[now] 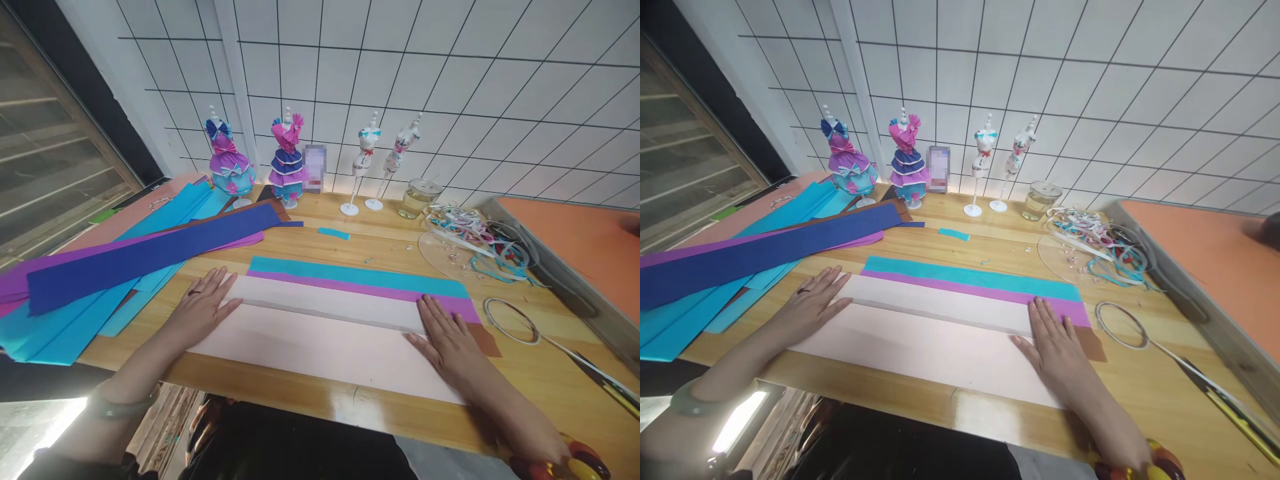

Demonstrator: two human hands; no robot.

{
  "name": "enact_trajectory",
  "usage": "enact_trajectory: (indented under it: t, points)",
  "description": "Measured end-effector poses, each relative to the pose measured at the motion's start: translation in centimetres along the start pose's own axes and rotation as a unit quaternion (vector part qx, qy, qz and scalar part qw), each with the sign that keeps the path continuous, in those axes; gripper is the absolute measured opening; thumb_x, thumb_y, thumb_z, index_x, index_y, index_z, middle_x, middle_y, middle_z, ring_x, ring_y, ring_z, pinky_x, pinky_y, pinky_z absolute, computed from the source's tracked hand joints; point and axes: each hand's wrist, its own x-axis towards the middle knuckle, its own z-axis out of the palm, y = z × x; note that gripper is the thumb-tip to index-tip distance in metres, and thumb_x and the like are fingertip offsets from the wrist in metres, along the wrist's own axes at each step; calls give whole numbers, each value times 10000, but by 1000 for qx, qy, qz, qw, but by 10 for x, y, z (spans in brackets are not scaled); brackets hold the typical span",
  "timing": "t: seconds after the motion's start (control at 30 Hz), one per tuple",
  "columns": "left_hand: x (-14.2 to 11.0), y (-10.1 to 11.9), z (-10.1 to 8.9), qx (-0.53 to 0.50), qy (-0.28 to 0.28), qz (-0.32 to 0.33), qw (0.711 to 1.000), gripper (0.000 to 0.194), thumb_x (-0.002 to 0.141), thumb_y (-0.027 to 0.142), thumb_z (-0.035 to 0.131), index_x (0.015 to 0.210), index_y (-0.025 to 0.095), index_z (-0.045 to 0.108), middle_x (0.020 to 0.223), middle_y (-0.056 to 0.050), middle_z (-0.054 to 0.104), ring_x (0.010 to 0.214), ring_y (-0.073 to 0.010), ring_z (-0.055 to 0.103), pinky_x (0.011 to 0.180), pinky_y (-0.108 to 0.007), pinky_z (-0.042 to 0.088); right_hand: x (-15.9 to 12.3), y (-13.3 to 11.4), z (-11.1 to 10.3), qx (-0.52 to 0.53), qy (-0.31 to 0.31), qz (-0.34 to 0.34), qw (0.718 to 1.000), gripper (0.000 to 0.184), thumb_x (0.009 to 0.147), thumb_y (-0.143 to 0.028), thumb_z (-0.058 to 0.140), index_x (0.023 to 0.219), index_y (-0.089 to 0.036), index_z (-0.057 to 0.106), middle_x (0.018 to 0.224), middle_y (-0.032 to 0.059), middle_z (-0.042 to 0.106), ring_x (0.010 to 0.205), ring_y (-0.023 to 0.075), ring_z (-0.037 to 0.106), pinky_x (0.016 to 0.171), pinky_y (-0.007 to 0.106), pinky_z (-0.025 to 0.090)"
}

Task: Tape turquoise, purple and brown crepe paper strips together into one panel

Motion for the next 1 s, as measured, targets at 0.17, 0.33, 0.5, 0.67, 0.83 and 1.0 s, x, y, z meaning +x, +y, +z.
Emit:
enact_trajectory:
  t: [0.17,0.33,0.5,0.67,0.83,1.0]
  points:
    - [4,2,-12,-6,-36,-24,999,642,887,609,252,1424,260,308,1511,-61,221,1394,-266,181,1104,-493,174,-1,1,2,-5,11,-8,1000,736,907,-569,214,1456,-80,170,1486,155,260,1388,250,165,1077,532,242]
    - [14,58,-37,49,-14,-109,993,643,856,622,332,1295,189,513,1469,-177,294,1370,-414,147,1023,-654,136,-1,2,6,-13,22,-10,1000,752,901,-579,205,1449,-64,188,1485,163,257,1389,260,160,1075,528,249]
    - [27,168,-36,-18,54,108,992,742,842,674,316,1343,143,447,1465,-159,311,1378,-343,194,1099,-541,150,-2,5,10,-19,35,-21,999,735,907,-557,213,1460,-77,146,1487,158,254,1388,261,160,1076,538,240]
    - [30,226,-17,-91,61,336,936,784,847,698,218,1394,152,346,1459,-106,346,1391,-255,186,1123,-427,149,-1,6,11,-14,28,-18,999,758,892,-576,224,1470,-101,102,1485,156,261,1379,271,192,1064,552,250]
    - [30,214,-9,-105,38,326,939,748,871,666,217,1410,155,309,1482,-89,302,1396,-228,175,1131,-407,122,-1,3,6,-11,28,-16,999,750,896,-574,219,1473,-111,97,1483,150,266,1375,269,206,1060,547,265]
    - [24,172,-5,-93,26,267,959,734,883,650,204,1428,165,279,1494,-71,267,1394,-221,189,1140,-401,88,-1,2,6,-17,44,-24,999,736,910,-563,192,1471,-97,99,1478,155,278,1376,269,205,1061,542,266]
